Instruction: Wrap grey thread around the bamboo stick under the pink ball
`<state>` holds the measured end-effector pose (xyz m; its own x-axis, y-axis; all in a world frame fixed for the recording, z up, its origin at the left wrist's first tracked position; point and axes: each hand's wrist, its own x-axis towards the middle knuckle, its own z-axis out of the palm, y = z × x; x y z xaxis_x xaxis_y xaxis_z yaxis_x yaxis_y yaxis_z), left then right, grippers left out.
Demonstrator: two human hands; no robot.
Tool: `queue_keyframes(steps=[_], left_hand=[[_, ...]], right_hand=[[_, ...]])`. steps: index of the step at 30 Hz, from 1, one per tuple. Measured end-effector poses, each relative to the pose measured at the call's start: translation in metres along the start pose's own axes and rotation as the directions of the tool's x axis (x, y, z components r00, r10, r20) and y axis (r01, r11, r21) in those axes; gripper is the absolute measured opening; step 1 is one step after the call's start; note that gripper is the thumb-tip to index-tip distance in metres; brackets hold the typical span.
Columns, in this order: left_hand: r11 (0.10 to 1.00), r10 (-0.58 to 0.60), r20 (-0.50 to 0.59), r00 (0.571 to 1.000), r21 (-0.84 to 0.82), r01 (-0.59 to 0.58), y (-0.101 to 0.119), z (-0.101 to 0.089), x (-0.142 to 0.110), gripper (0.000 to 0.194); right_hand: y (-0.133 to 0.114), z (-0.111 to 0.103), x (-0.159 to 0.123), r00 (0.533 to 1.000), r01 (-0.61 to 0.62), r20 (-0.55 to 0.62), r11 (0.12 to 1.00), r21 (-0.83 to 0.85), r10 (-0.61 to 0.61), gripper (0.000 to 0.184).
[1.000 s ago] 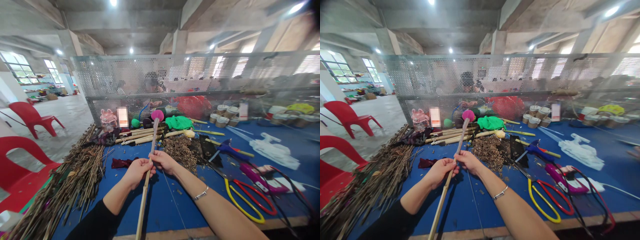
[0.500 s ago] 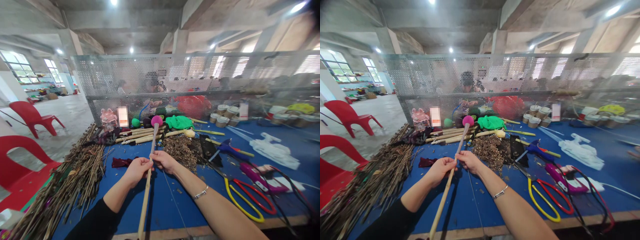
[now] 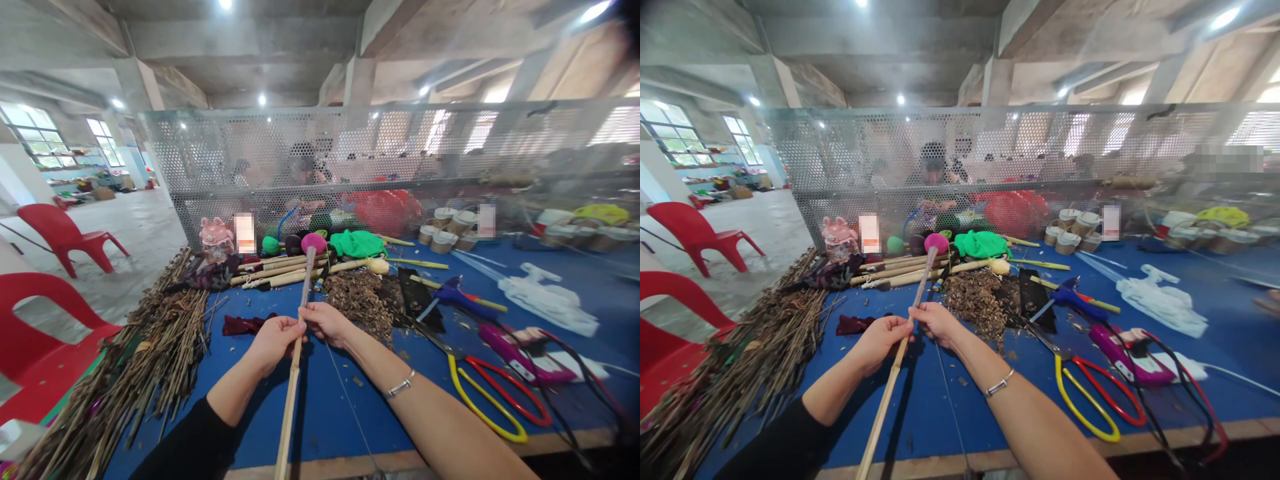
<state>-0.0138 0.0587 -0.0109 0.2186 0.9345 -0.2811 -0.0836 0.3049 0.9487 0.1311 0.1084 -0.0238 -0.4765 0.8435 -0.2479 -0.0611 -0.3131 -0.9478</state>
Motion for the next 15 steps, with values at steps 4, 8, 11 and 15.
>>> queue_keyframes(steps=[4, 8, 11, 15], left_hand=[[0.980, -0.056, 0.090, 0.994, -0.183, 0.072, 0.0034, 0.0021, -0.0039, 0.031], [0.984, -0.106, 0.099, 0.989, -0.130, 0.119, 0.0023, 0.0029, -0.0059, 0.031], [0.997, -0.066, 0.020, 0.998, 0.040, 0.065, -0.0020, 0.0026, -0.0039, 0.038], [0.999, -0.044, 0.041, 0.998, 0.001, 0.044, -0.0018, 0.0039, -0.0034, 0.036]], right_hand=[[-0.0041, -0.0004, -0.0032, 0.997, -0.028, 0.070, 0.992, 0.119, 0.019, 0.039], [-0.0016, -0.0013, -0.0025, 0.997, -0.037, 0.065, 0.996, 0.076, 0.032, 0.040], [0.0008, 0.0003, -0.0029, 0.997, -0.034, 0.064, 0.999, -0.013, 0.035, 0.042], [-0.0016, 0.0042, -0.0071, 1.000, 0.013, 0.030, 0.994, -0.110, -0.010, 0.044]])
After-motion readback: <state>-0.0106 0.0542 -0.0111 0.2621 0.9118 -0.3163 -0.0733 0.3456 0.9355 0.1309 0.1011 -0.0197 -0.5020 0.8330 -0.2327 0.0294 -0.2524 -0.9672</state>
